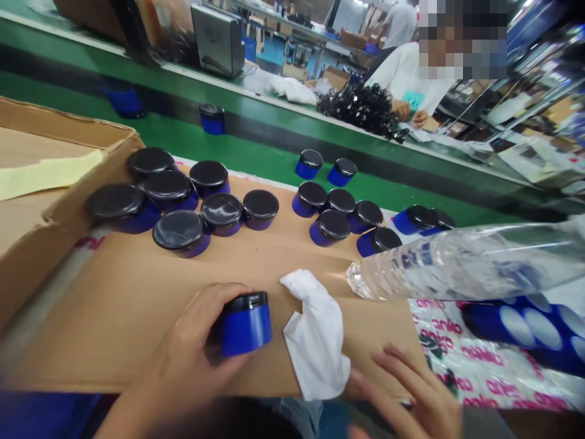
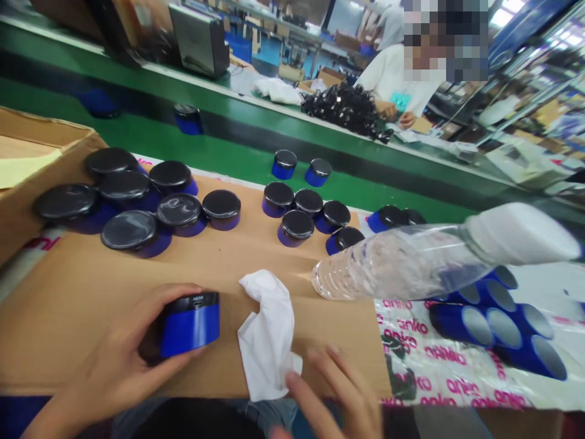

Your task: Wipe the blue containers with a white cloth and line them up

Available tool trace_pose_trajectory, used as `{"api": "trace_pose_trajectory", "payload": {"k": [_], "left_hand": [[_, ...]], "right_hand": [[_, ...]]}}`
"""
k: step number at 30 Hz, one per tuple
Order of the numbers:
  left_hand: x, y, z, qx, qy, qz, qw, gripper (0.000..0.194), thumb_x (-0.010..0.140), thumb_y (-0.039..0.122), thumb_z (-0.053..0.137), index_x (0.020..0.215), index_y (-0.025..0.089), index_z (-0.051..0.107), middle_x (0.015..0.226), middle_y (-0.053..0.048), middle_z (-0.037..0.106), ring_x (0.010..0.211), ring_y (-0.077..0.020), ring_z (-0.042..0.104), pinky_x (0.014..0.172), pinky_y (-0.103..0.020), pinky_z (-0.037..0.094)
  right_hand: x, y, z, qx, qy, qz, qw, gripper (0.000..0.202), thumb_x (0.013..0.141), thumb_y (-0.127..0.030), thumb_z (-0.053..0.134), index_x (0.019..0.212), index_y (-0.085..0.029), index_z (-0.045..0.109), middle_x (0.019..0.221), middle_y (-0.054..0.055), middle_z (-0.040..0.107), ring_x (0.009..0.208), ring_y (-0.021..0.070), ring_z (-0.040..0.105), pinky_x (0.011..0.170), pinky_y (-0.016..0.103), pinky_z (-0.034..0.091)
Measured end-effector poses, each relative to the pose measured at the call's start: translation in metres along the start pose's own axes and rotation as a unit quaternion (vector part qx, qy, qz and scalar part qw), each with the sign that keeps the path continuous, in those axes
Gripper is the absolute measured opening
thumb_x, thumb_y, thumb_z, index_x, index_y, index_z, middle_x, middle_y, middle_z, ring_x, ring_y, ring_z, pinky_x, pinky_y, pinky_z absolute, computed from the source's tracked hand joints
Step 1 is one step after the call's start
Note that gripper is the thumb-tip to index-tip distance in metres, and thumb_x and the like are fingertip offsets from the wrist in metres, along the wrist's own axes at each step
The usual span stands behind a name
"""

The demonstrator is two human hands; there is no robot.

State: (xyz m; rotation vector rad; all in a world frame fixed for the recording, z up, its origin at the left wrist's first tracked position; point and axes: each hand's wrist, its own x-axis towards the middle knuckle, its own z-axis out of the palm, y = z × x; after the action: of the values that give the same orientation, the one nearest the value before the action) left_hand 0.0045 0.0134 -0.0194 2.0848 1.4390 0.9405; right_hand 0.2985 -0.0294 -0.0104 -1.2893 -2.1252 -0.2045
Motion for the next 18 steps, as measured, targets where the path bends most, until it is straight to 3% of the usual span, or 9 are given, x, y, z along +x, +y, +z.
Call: {"api": "trace_pose_trajectory", "payload": {"k": [1, 3, 5, 7, 11, 15, 18], "left_hand": [[-0.001, 0.0, 0.0, -0.005, -0.001, 0.004, 1.0, 0.047, 0.082, 0.024, 0.063, 0.126, 0.028, 0.048, 0.117, -0.004, 0.067, 0.107, -0.0224, 0.065, 0.092, -0.037, 0.055], [-0.004, 0.003, -0.001, -0.011, -0.018, 0.015, 1.0, 0.047, 0.082, 0.022, 0.062, 0.127, 0.028, 0.049, 0.119, -0.003, 0.067, 0.114, -0.0224, 0.061, 0.102, -0.038, 0.05], [-0.01, 0.007, -0.002, -0.012, -0.063, 0.031, 0.997, 0.052, 0.079, 0.017, 0.061, 0.129, 0.027, 0.047, 0.122, -0.002, 0.066, 0.121, -0.0222, 0.057, 0.112, -0.04, 0.041], [-0.016, 0.012, -0.003, -0.019, -0.095, 0.039, 0.994, 0.06, 0.076, 0.013, 0.06, 0.133, 0.026, 0.044, 0.125, -0.002, 0.065, 0.125, -0.0219, 0.055, 0.117, -0.042, 0.034], [-0.02, 0.018, -0.002, -0.063, -0.112, 0.037, 0.991, 0.066, 0.074, 0.013, 0.062, 0.136, 0.023, 0.042, 0.125, -0.004, 0.062, 0.121, -0.0212, 0.056, 0.119, -0.041, 0.025], [-0.017, 0.017, -0.001, -0.088, -0.123, 0.04, 0.988, 0.062, 0.075, 0.015, 0.064, 0.134, 0.021, 0.044, 0.124, -0.004, 0.061, 0.117, -0.0193, 0.056, 0.119, -0.039, 0.024], [-0.016, 0.015, -0.001, -0.096, -0.108, 0.05, 0.988, 0.054, 0.079, 0.015, 0.063, 0.131, 0.019, 0.048, 0.121, -0.004, 0.064, 0.114, -0.0181, 0.058, 0.118, -0.037, 0.025]], "right_hand": [[-0.005, -0.006, 0.002, -0.007, -0.035, -0.016, 0.999, 0.03, 0.095, -0.035, 0.06, 0.126, -0.034, 0.064, 0.146, 0.002, 0.047, 0.14, 0.0198, 0.042, 0.114, 0.029, 0.034], [-0.008, -0.011, 0.004, -0.017, -0.064, -0.019, 0.998, 0.024, 0.089, -0.021, 0.07, 0.112, -0.026, 0.072, 0.147, 0.008, 0.046, 0.141, 0.0234, 0.04, 0.114, 0.032, 0.032], [-0.004, -0.013, 0.004, -0.014, -0.041, 0.011, 0.999, 0.02, 0.088, -0.013, 0.068, 0.105, -0.023, 0.073, 0.146, 0.01, 0.047, 0.139, 0.0245, 0.043, 0.112, 0.035, 0.033], [0.005, -0.016, 0.003, 0.022, -0.022, 0.047, 0.998, 0.014, 0.086, -0.008, 0.068, 0.094, -0.02, 0.071, 0.132, 0.011, 0.058, 0.13, 0.023, 0.053, 0.108, 0.034, 0.041], [0.025, -0.036, 0.015, 0.136, -0.017, 0.082, 0.987, 0.01, 0.084, -0.007, 0.064, 0.088, -0.016, 0.061, 0.089, 0.004, 0.069, 0.094, 0.0158, 0.072, 0.089, 0.025, 0.057], [0.036, -0.062, 0.032, 0.136, -0.009, 0.087, 0.987, 0.011, 0.083, -0.015, 0.07, 0.092, -0.02, 0.066, 0.081, 0.001, 0.072, 0.076, 0.0171, 0.074, 0.068, 0.026, 0.062], [0.04, -0.079, 0.035, 0.125, -0.001, 0.101, 0.987, 0.006, 0.085, -0.018, 0.07, 0.089, -0.022, 0.07, 0.075, 0.0, 0.073, 0.073, 0.0186, 0.074, 0.064, 0.027, 0.062]]}}
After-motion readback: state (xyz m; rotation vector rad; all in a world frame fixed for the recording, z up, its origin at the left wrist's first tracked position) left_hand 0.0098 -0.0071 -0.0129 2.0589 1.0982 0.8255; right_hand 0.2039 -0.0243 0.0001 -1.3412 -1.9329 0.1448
